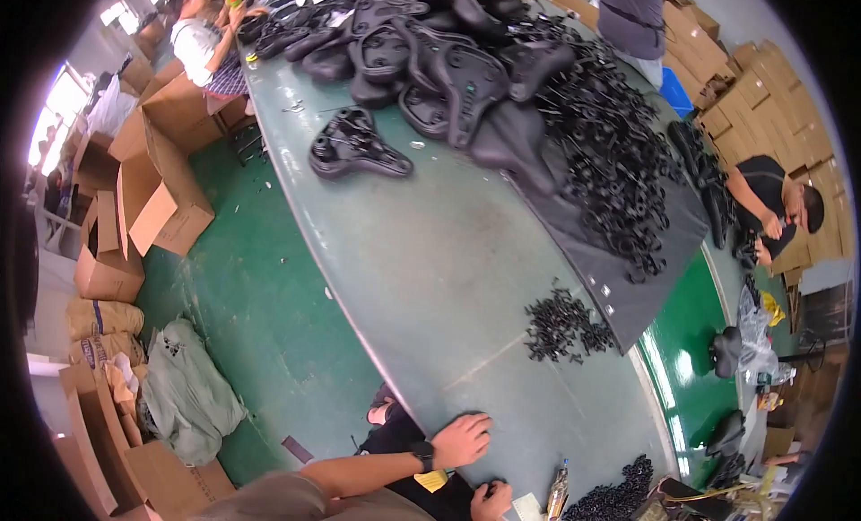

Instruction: Organizing and assembling various components of bicycle seats on an industrial production line.

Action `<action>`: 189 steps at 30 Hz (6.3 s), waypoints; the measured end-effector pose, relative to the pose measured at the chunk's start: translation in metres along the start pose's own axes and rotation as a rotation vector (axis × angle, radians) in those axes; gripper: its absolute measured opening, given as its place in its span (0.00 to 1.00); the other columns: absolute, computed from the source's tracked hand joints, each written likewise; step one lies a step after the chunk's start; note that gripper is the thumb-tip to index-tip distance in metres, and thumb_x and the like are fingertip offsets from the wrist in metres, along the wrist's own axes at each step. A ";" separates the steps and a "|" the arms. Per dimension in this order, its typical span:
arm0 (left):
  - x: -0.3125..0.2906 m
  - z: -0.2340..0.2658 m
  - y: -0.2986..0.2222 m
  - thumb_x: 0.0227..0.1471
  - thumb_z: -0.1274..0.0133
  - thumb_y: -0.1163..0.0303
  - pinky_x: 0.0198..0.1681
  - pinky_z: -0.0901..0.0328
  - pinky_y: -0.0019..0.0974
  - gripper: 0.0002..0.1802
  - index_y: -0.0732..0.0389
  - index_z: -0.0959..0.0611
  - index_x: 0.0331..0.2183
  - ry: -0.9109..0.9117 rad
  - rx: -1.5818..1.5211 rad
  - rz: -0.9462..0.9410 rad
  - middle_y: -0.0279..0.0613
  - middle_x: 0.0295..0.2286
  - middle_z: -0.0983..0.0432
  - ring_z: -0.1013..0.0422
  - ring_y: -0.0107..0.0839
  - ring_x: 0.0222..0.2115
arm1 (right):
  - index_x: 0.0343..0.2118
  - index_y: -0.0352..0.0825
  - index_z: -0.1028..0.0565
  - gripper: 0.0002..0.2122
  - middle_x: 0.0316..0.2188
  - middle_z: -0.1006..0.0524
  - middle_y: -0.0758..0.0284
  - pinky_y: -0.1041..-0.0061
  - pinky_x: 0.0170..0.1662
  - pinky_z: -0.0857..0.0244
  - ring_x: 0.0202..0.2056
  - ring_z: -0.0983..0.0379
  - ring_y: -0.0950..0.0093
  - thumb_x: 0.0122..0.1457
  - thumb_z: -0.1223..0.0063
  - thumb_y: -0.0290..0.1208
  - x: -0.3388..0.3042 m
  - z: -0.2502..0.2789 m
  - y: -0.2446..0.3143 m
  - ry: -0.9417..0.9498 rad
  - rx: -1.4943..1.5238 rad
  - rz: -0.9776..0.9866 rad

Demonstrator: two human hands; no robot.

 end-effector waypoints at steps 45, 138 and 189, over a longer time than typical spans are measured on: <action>0.043 0.477 0.454 0.55 0.43 0.61 0.40 0.29 0.36 0.16 0.65 0.15 0.37 0.338 -0.206 0.648 0.45 0.31 0.17 0.22 0.36 0.33 | 0.20 0.34 0.22 0.11 0.12 0.28 0.66 0.74 0.13 0.39 0.11 0.32 0.76 0.48 0.37 0.37 0.279 0.148 0.191 -0.408 0.901 -1.159; 0.108 0.537 0.492 0.52 0.42 0.52 0.39 0.26 0.38 0.26 0.64 0.18 0.43 0.498 -0.535 1.422 0.46 0.36 0.17 0.20 0.39 0.34 | 0.28 0.24 0.19 0.29 0.28 0.20 0.44 0.56 0.41 0.27 0.36 0.21 0.49 0.42 0.36 0.55 0.381 0.076 0.322 -0.125 -0.084 -1.142; 0.599 0.716 0.473 0.63 0.55 0.63 0.52 0.37 0.33 0.32 0.64 0.42 0.64 -0.084 -0.796 0.407 0.44 0.55 0.37 0.33 0.33 0.49 | 0.31 0.30 0.27 0.23 0.25 0.30 0.70 0.75 0.30 0.39 0.26 0.34 0.79 0.63 0.49 0.52 0.865 0.122 0.460 -0.877 0.934 -0.562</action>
Point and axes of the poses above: each hand's wrist, its own x-axis towards the middle knuckle, its own z-axis out of the back of the hand, y = z × x, the point moved 2 cm from there along x, towards the middle knuckle
